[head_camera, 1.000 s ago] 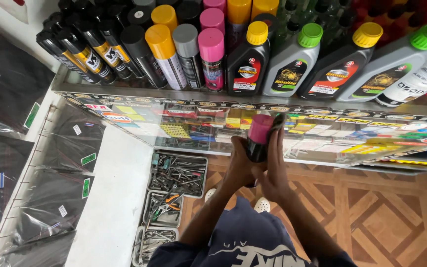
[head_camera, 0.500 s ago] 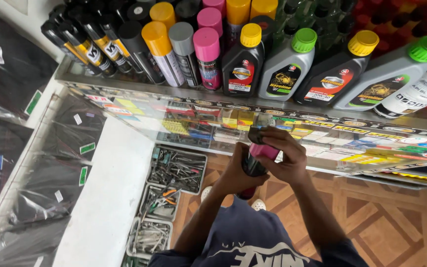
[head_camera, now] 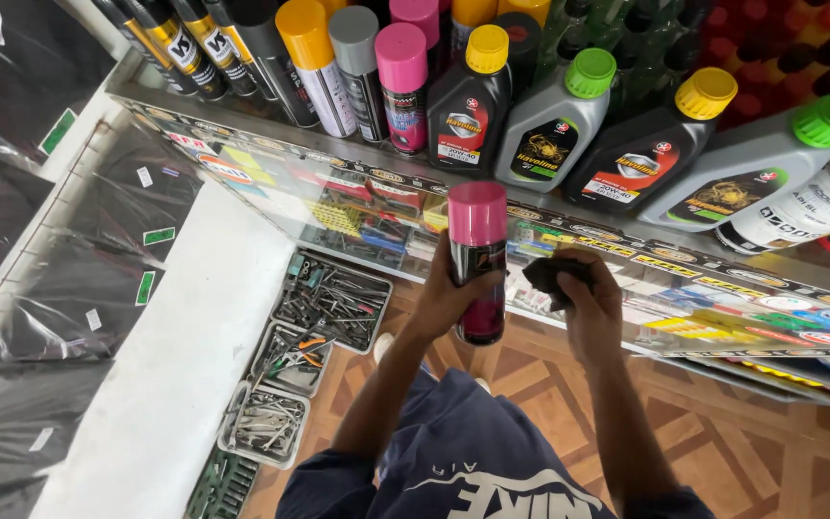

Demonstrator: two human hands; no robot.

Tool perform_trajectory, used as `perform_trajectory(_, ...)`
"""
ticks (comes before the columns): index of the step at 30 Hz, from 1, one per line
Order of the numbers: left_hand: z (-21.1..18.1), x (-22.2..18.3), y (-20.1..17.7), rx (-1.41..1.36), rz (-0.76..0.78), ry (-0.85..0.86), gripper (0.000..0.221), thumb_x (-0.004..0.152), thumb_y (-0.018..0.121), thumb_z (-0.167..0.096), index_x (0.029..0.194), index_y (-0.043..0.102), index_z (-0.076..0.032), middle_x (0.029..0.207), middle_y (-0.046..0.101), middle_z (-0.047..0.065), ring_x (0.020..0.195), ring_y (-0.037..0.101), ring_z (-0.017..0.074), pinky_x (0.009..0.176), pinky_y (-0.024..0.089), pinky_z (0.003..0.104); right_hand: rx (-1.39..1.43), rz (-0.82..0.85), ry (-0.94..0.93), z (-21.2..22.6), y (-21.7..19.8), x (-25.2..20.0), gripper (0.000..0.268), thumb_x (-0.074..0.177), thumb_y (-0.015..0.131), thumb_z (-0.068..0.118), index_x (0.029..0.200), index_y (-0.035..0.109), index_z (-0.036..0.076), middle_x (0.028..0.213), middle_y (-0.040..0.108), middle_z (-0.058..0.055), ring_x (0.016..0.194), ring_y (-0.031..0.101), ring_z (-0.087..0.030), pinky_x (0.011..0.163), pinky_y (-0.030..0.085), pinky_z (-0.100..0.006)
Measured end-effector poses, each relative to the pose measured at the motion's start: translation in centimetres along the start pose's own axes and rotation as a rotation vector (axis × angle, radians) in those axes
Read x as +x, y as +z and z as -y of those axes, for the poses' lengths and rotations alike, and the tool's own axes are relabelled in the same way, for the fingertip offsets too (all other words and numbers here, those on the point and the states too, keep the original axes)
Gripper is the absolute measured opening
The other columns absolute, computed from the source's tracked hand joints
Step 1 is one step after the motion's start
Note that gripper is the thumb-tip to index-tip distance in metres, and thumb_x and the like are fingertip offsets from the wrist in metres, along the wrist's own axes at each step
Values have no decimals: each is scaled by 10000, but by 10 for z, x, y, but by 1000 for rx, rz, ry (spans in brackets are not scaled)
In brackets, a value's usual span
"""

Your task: Cleaning bottles of motor oil and cans of spray paint by wiping them with a cloth.

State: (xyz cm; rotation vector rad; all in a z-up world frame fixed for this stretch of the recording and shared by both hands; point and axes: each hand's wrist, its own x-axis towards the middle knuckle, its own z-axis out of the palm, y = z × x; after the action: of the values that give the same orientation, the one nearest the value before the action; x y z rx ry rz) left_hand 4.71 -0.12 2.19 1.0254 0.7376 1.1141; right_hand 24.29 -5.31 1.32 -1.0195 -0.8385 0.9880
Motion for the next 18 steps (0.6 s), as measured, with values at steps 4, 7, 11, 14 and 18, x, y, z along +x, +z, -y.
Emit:
perform_trajectory(4, -8, 12, 7, 69, 170, 105, 829, 754, 931, -154, 1434, 468, -52, 1210, 660, 83, 1142, 608, 157, 1061, 477, 406, -196, 324, -226, 68, 6, 21, 573, 858, 687, -30, 1405, 518, -54, 1235, 614, -224, 779, 567, -160, 715, 489, -289)
perform_trajectory(7, -25, 31, 4, 264, 439, 207, 984, 658, 988, -250, 1492, 488, -97, 1301, 639, 117, 1250, 583, 202, 1119, 432, 456, -338, 577, -318, 127, 16, 58, 896, 721, 780, 12, 1527, 400, -87, 1357, 532, -231, 801, 589, -206, 714, 541, -332)
perform_trajectory(11, -119, 47, 35, 384, 578, 250, 765, 697, 861, -73, 1349, 462, -78, 1185, 634, 63, 1040, 605, 171, 949, 525, 311, -668, 952, -650, 201, 49, 102, 971, 634, 921, 117, 1467, 434, 14, 1317, 656, -173, 1124, 730, -294, 973, 633, -375)
perform_trajectory(14, -164, 83, 28, 354, 723, 340, 1025, 668, 893, -26, 1527, 333, -38, 1357, 618, 144, 1203, 643, 280, 1086, 547, 378, -797, 942, -741, 250, 81, 121, 986, 566, 955, 151, 1403, 459, -9, 1274, 689, -212, 1020, 763, -286, 901, 654, -367)
perform_trajectory(18, -231, 143, 17, 668, 807, 671, 1134, 721, 972, -133, 1563, 221, -11, 1478, 551, 214, 1351, 625, 387, 1202, 549, 481, -901, 895, -971, 287, 117, 158, 861, 696, 979, 63, 1371, 529, -224, 1163, 695, -301, 846, 702, -309, 700, 554, -336)
